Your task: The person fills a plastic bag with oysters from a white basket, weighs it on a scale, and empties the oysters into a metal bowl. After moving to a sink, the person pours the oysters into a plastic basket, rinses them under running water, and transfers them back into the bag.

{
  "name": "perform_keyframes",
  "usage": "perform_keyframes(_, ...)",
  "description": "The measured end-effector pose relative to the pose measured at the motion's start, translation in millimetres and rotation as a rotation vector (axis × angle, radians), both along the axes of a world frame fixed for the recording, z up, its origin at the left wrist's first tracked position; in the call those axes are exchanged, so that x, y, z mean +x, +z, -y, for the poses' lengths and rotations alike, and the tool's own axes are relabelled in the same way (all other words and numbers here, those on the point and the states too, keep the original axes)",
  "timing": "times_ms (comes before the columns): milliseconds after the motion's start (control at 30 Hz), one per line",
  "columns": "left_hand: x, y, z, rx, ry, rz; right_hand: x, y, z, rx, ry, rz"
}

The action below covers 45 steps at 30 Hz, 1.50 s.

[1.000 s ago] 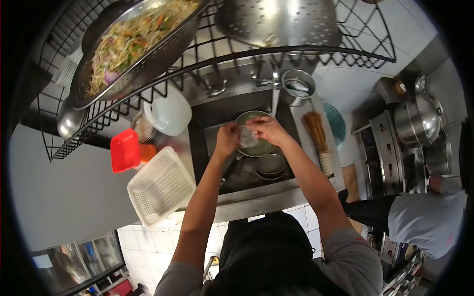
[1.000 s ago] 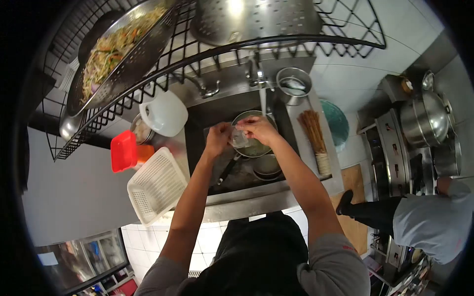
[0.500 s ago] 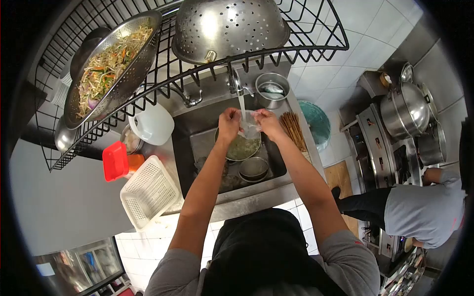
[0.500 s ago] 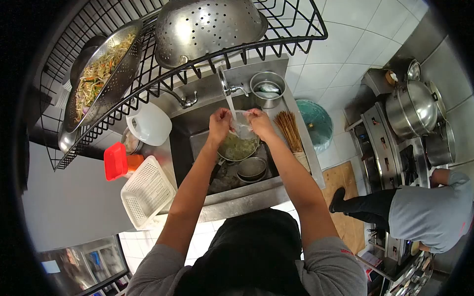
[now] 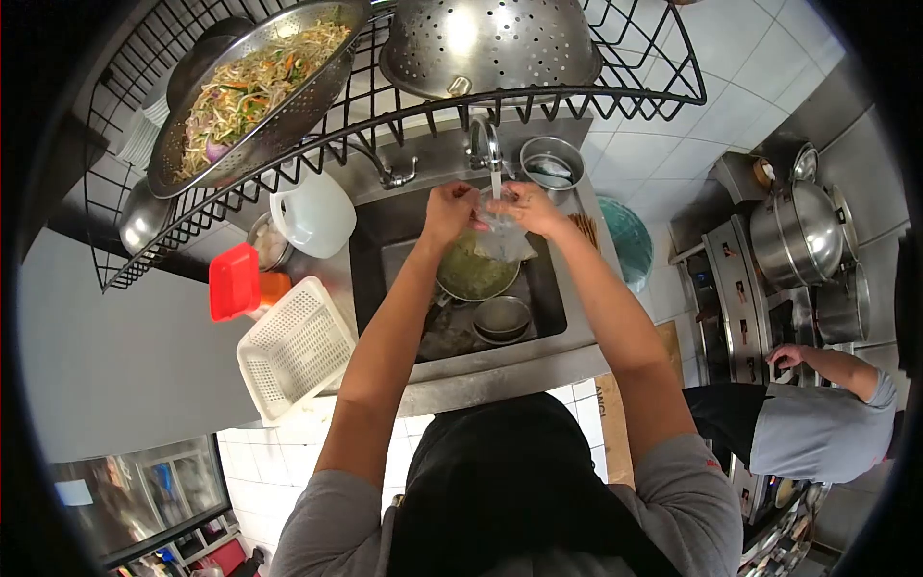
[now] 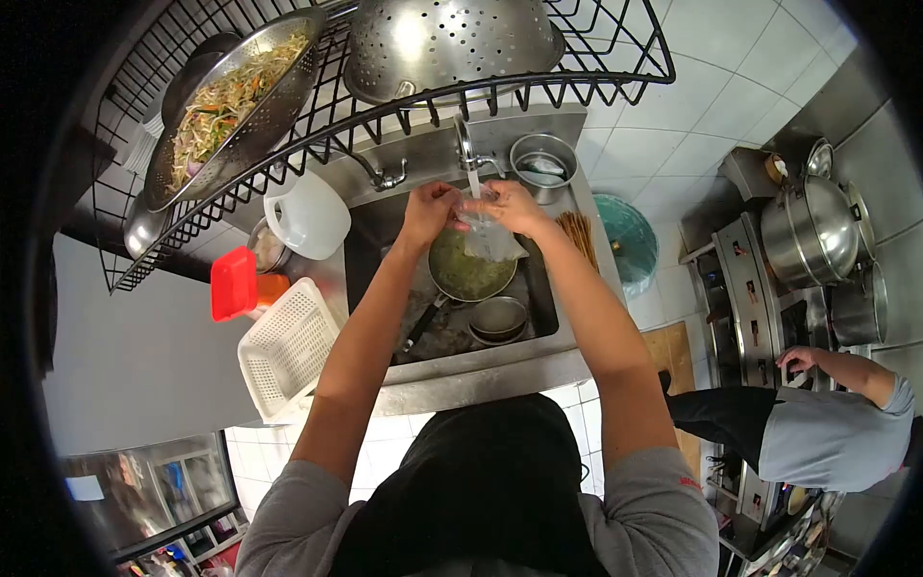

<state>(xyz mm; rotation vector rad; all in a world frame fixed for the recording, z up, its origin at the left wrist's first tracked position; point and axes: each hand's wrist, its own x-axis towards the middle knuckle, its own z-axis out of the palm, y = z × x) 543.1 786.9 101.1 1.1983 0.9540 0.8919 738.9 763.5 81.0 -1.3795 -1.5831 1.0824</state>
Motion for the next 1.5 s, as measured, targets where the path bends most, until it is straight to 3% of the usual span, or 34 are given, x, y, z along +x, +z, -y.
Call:
perform_keyframes(67,-3.5,-1.2,-5.6,-0.012,-0.020,0.029,-2.6,9.6,3.7,0.101,0.207,0.055)
perform_keyframes(100,-6.9,-3.3,-7.4,-0.029,-0.042,0.056,-5.4,17.2,5.2,0.102,0.207,0.054)
perform_keyframes(167,-24.6,3.8,-2.6,-0.053,-0.116,0.103,-13.1,32.5,8.6,0.095,0.271,0.322)
perform_keyframes(233,-45.1,13.7,11.7,-0.078,-0.191,0.151,-21.2,43.3,10.8,0.117,0.269,0.339)
perform_keyframes(300,-64.6,12.7,29.1,0.341,-0.147,-0.087,-34.9,57.1,15.3,0.134,0.262,0.351)
perform_keyframes(400,-64.7,9.5,44.4,0.480,-0.342,-0.131,-64.0,84.2,18.1,0.116,0.292,0.280)
perform_keyframes(433,-61.6,13.9,52.9,0.527,-0.310,-0.107,-74.7,93.0,17.0,0.156,0.292,0.288)
perform_keyframes(567,-60.1,4.9,47.6,0.305,-0.234,0.030,-108.2,127.1,11.8,0.149,0.276,0.301)
perform_keyframes(667,-71.7,27.1,46.5,0.176,-0.247,0.056,-115.6,145.7,24.8,0.097,0.252,0.208)
perform_keyframes(733,-83.1,29.6,46.4,0.258,-0.304,0.115,-118.3,127.5,24.4,0.807,0.168,0.461)
perform_keyframes(767,-88.6,32.8,47.8,0.218,-0.309,-0.001,-120.0,133.5,24.4,0.853,0.287,0.425)
perform_keyframes(800,-91.6,36.4,49.7,0.180,-0.314,-0.114,-119.6,139.0,27.0,0.855,0.289,0.424)
perform_keyframes(867,-97.0,44.4,52.6,0.149,-0.330,-0.007,-117.7,156.3,25.5,0.126,0.437,0.363)
perform_keyframes(900,-104.0,52.6,57.0,0.228,-0.327,-0.178,-118.7,158.3,25.1,0.132,0.443,0.361)
perform_keyframes(933,-109.9,59.2,63.3,0.302,-0.322,-0.349,-119.1,159.8,25.3,0.271,0.382,0.368)
perform_keyframes(967,-115.5,56.8,66.7,0.302,-0.314,-0.352,-118.3,159.4,24.0,0.410,0.321,0.375)
perform_keyframes(1033,-125.7,52.1,72.5,0.296,-0.321,-0.207,-114.4,158.5,21.9,0.435,0.317,0.417)
perform_keyframes(1133,-135.9,46.3,72.9,0.226,-0.327,-0.349,-113.2,160.3,32.0,0.509,0.309,0.590)
perform_keyframes(1200,-140.8,51.0,75.9,0.270,-0.352,-0.468,-121.1,164.3,53.9,0.977,0.352,0.604)
perform_keyframes(1233,-140.7,46.3,77.9,0.271,-0.325,-0.357,-128.6,158.5,60.1,1.013,0.446,0.704)
perform_keyframes(1267,-139.1,42.3,79.4,0.270,-0.304,-0.245,-132.1,147.8,61.8,1.010,0.443,0.703)
perform_keyframes(1333,-141.0,56.7,80.4,0.301,-0.387,-0.228,-134.9,130.9,61.2,0.859,0.605,1.021)
perform_keyframes(1367,-145.9,63.3,82.1,0.329,-0.371,-0.323,-132.7,133.4,58.3,0.632,0.697,1.034)
perform_keyframes(1433,-153.5,64.8,82.9,0.361,-0.340,-0.422,-118.1,126.0,49.0,0.524,0.661,0.958)
perform_keyframes(1500,-153.4,57.0,85.7,1.014,-0.157,-0.678,-105.5,107.4,44.0,0.404,0.628,0.881)
